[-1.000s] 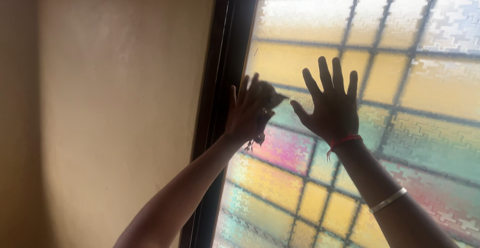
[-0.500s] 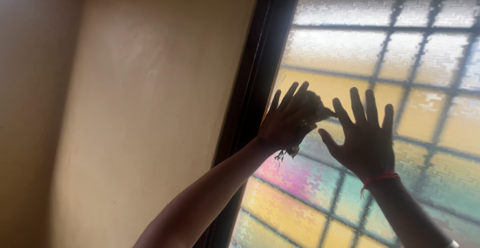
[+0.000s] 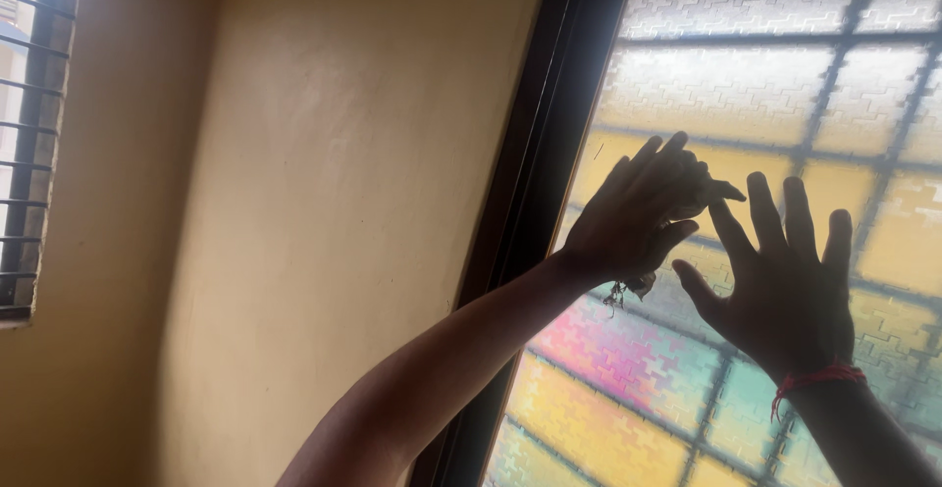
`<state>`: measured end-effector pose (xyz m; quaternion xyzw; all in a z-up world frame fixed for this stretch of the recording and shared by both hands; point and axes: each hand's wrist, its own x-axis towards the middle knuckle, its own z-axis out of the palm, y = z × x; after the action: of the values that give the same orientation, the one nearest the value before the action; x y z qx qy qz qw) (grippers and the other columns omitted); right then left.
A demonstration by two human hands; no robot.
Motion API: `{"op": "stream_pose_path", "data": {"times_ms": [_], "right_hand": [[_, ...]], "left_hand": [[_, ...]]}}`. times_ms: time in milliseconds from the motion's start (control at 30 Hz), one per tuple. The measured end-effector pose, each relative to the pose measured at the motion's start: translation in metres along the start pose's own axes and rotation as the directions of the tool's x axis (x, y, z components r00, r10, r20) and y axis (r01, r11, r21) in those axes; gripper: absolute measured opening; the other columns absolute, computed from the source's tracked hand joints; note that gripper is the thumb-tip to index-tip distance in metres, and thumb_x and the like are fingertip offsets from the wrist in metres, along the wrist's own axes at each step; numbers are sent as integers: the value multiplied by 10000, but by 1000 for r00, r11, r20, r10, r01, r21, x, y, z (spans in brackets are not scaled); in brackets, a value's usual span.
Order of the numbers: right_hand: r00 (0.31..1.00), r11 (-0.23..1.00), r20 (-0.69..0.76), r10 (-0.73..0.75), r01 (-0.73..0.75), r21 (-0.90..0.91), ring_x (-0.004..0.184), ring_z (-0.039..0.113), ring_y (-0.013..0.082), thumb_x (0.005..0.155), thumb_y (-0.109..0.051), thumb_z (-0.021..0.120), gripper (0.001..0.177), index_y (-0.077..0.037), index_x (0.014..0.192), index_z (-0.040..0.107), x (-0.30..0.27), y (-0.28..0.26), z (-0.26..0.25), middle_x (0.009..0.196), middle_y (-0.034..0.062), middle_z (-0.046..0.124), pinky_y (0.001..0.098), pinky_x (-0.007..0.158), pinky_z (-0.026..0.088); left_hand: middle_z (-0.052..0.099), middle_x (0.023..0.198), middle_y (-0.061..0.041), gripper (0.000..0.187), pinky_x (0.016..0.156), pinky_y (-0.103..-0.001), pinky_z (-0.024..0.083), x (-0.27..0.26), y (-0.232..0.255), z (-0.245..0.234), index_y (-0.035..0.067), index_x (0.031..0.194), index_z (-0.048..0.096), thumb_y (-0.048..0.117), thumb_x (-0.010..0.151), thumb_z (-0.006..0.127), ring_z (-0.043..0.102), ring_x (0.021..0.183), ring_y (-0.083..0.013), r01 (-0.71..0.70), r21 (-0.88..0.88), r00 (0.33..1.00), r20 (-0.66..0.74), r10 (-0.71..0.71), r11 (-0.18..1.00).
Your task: The person cleans a window and its metal security bars using a cloth. They wipe the glass pane and then scrub the horizontal and vertical bars of the grille, focusing on the lower sections and corners.
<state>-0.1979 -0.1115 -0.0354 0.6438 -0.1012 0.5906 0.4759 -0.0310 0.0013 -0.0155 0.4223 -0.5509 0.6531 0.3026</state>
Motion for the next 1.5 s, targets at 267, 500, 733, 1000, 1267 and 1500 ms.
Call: {"op": "stream_pose_path", "data": {"times_ms": [267,500,733,1000,1267,1500], "right_hand": [[999,995,15,29,-31,95,1516,408,306,818,-697,570,772,-223,1424,623,-4,1,9,1578,98,511,570,1181,326],[991,957,-111,76,-41,287,1547,369,371,807,-706,591,844,-174,1461,605,30,10,38,1619,151,476,680,1188,265],[991,976,-110,75,-50,214,1621,352,366,883,-715,587,828,-194,1526,602,49,9,56,1681,131,468,689,1241,254],[985,927,-123,120,-67,368,1567,355,369,843,-667,628,796,-148,1446,616,51,10,48,1624,157,472,700,1221,237],[987,925,-111,118,-68,373,1536,337,385,849,-616,642,760,-134,1437,611,51,10,43,1608,172,457,687,1210,206],[986,922,-115,123,-71,381,1505,350,385,831,-609,664,769,-145,1440,594,53,11,40,1570,186,475,683,1185,219]], "left_hand": [[558,1470,-47,406,1393,-647,191,40,-73,21,287,1468,526,196,1072,523,392,1550,-326,232,332,969,-156,-190,914],[334,1684,-171,590,1310,-683,192,30,-94,44,207,1523,401,401,1001,594,234,1625,-455,307,218,945,-185,-269,927],[347,1642,-223,599,1316,-621,240,28,-81,34,149,1519,366,348,1006,601,278,1587,-437,262,63,928,-290,-233,963],[555,1405,-83,410,1333,-534,301,66,-68,32,276,1473,521,177,1075,537,430,1472,-331,140,357,985,-146,-93,924],[626,1160,-61,337,1303,-518,325,110,-96,30,241,1409,553,134,1091,517,538,1257,-328,179,238,910,-408,-69,955],[653,989,-22,393,1367,-513,247,126,-41,20,267,1345,620,87,998,570,596,1297,-283,117,114,991,49,-123,987]]}}
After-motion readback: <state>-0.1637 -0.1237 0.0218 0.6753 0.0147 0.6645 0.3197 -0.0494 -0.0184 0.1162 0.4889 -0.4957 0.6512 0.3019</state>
